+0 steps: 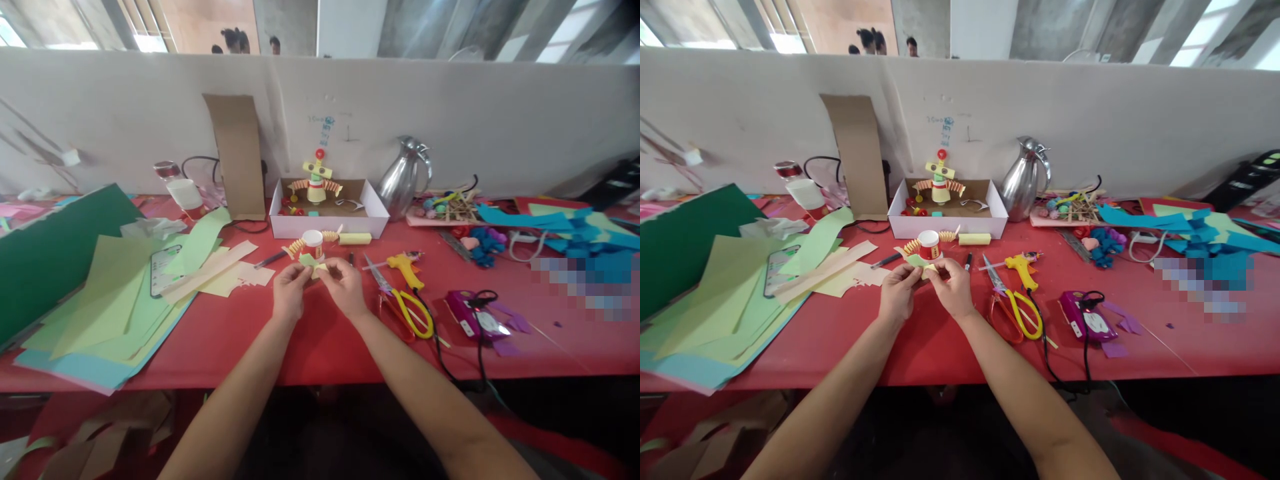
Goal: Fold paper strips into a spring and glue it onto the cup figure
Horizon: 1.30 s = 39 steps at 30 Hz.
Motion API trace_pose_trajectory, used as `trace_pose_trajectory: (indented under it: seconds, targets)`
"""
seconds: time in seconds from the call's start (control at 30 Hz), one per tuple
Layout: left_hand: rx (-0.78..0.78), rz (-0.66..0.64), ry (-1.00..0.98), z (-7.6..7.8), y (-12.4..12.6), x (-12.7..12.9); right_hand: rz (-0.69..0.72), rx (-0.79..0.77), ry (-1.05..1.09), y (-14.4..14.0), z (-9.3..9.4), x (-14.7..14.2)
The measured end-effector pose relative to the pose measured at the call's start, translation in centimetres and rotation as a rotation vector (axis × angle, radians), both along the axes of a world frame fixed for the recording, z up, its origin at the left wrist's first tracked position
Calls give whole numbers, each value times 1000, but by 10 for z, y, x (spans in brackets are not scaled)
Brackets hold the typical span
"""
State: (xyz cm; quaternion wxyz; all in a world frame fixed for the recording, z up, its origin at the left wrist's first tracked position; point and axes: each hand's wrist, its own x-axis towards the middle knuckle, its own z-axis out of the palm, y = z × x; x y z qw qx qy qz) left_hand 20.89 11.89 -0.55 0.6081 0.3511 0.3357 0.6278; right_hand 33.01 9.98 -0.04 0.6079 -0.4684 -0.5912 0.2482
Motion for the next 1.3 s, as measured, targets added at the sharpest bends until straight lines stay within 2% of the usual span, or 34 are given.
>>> trace_pose_trajectory:
  seconds: [0.1,0.27,0.37,0.5,0.63,0.73,0.87,1.03,1.3]
  targets:
    - [8,4,31,-1,0,0,27,-76,46,1,1,1]
    - [45,-6,50,-2,1,-1,81,-110,161,5,0,1]
    - [55,-60,53,-1,1,-2,143,-156,254,8,-2,3]
    - [61,-135,83,0,2,-4,131,-203,245,9,-3,7]
    - [27,-119,104,1,4,-8,219,-292,399,12,-3,8]
    - [15,-110,100,-1,5,-10,211,-337,467,14,-4,11]
    - [1,-62,138,-2,7,-11,204,-314,403,13,-1,14]
    - [7,-117,215,3,5,-12,180,-200,107,11,-3,11]
    - [12,-139,220,4,3,-14,131,-203,131,14,-10,11]
